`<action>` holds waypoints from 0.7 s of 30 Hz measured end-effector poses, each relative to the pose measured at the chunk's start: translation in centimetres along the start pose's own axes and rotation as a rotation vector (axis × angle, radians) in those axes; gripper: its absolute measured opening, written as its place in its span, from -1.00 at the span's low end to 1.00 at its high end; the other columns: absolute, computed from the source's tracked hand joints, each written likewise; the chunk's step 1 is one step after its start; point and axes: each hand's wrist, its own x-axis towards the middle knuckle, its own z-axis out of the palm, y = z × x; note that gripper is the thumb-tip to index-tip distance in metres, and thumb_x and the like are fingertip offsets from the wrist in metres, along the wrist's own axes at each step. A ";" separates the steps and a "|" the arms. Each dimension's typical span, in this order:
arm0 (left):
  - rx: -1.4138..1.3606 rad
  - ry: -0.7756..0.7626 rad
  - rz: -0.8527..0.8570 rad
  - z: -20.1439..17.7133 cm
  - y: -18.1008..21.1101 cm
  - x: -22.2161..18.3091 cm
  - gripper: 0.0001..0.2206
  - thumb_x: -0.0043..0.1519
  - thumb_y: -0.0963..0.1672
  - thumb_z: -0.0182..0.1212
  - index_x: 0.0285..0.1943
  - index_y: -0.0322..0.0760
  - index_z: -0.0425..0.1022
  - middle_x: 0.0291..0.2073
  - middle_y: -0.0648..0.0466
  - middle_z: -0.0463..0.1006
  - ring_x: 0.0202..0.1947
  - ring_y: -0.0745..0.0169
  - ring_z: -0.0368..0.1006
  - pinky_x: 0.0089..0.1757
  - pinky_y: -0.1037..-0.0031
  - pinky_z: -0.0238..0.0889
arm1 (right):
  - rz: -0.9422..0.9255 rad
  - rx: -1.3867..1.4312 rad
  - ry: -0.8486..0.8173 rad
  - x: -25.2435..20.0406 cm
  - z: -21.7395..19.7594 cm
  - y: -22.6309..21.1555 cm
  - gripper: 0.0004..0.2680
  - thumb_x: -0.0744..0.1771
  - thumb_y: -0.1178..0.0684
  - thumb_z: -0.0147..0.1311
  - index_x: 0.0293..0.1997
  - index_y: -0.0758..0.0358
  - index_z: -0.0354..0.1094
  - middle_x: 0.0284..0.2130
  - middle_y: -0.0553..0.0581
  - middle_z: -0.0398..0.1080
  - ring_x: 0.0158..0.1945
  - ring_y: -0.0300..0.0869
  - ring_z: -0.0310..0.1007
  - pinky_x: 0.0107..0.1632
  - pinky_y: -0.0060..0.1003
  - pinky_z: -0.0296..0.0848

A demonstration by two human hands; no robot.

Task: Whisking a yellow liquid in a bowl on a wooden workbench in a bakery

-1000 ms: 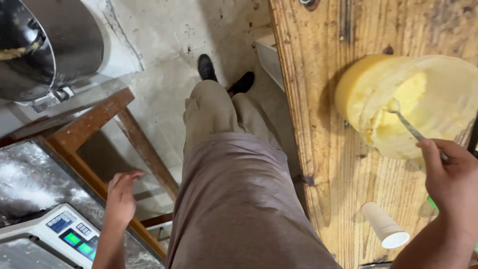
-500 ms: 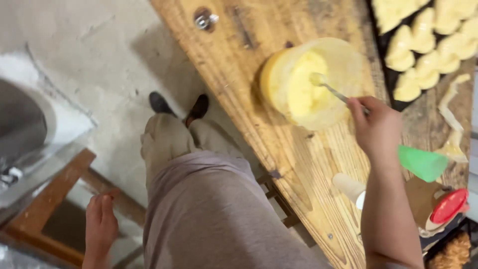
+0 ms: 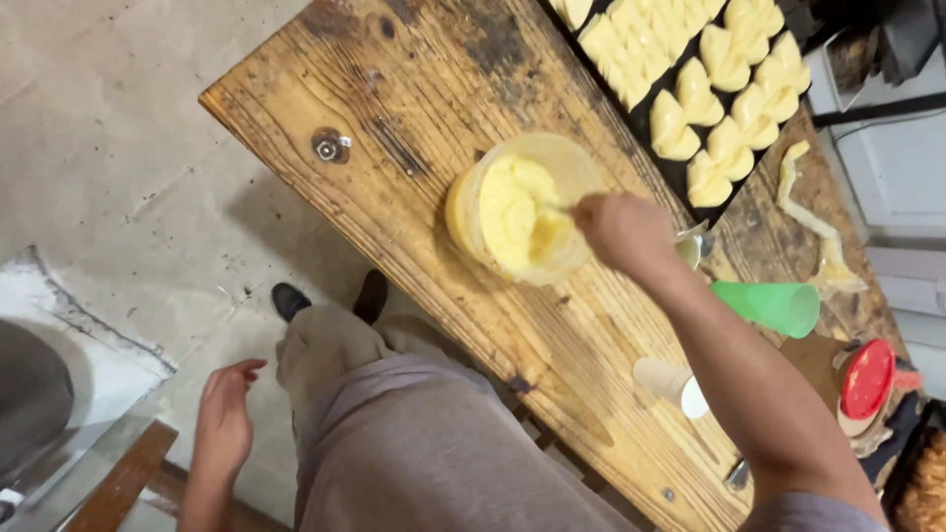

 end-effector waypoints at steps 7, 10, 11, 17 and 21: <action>-0.625 -0.336 0.000 9.7 12.4 3.1 -0.50 0.44 0.06 -0.26 0.32 -0.25 0.45 0.04 -0.15 0.53 0.12 -0.08 0.45 0.03 0.13 0.40 | -0.151 -0.146 -0.145 1.7 2.3 -2.7 -0.73 0.38 -0.24 -0.13 -0.20 -0.02 0.52 -0.36 0.24 0.58 -0.16 0.21 0.62 -0.12 0.11 0.57; -0.857 -0.581 0.004 14.8 19.8 2.6 -0.37 0.40 0.13 -0.32 0.52 -0.31 0.12 0.18 -0.27 0.41 0.23 -0.23 0.33 0.07 -0.09 0.35 | -0.223 -0.313 -0.161 1.6 1.6 -3.5 -0.75 0.40 -0.19 -0.17 -0.13 -0.05 0.49 -0.34 0.25 0.57 -0.16 0.20 0.63 -0.09 0.14 0.57; -0.869 -0.692 0.058 16.6 21.8 2.7 -0.34 0.43 0.15 -0.43 0.59 -0.32 -0.08 0.24 -0.36 0.31 0.31 -0.38 0.22 0.12 -0.25 0.27 | -0.244 -0.381 -0.192 1.4 1.6 -3.6 -0.76 0.41 -0.15 -0.20 -0.09 -0.07 0.48 -0.34 0.24 0.57 -0.15 0.18 0.63 -0.08 0.15 0.56; -1.033 -0.556 -0.131 18.2 23.9 2.6 -0.45 0.43 0.12 -0.34 0.46 -0.27 -0.11 0.08 -0.26 0.25 0.22 -0.30 0.30 0.03 -0.07 0.31 | -0.251 -0.199 -0.129 1.6 -0.2 -2.8 -0.73 0.40 -0.19 -0.17 -0.20 0.07 0.47 -0.36 0.30 0.56 -0.18 0.27 0.61 -0.12 0.18 0.56; -1.038 -0.539 -0.177 18.5 23.6 2.1 -0.42 0.42 0.11 -0.33 0.49 -0.31 -0.10 0.19 -0.28 0.16 0.28 -0.29 0.21 0.06 -0.06 0.29 | -0.220 -0.112 -0.105 0.2 -1.7 -1.7 -0.72 0.40 -0.21 -0.18 -0.23 0.09 0.42 -0.35 0.33 0.54 -0.16 0.31 0.58 -0.10 0.21 0.54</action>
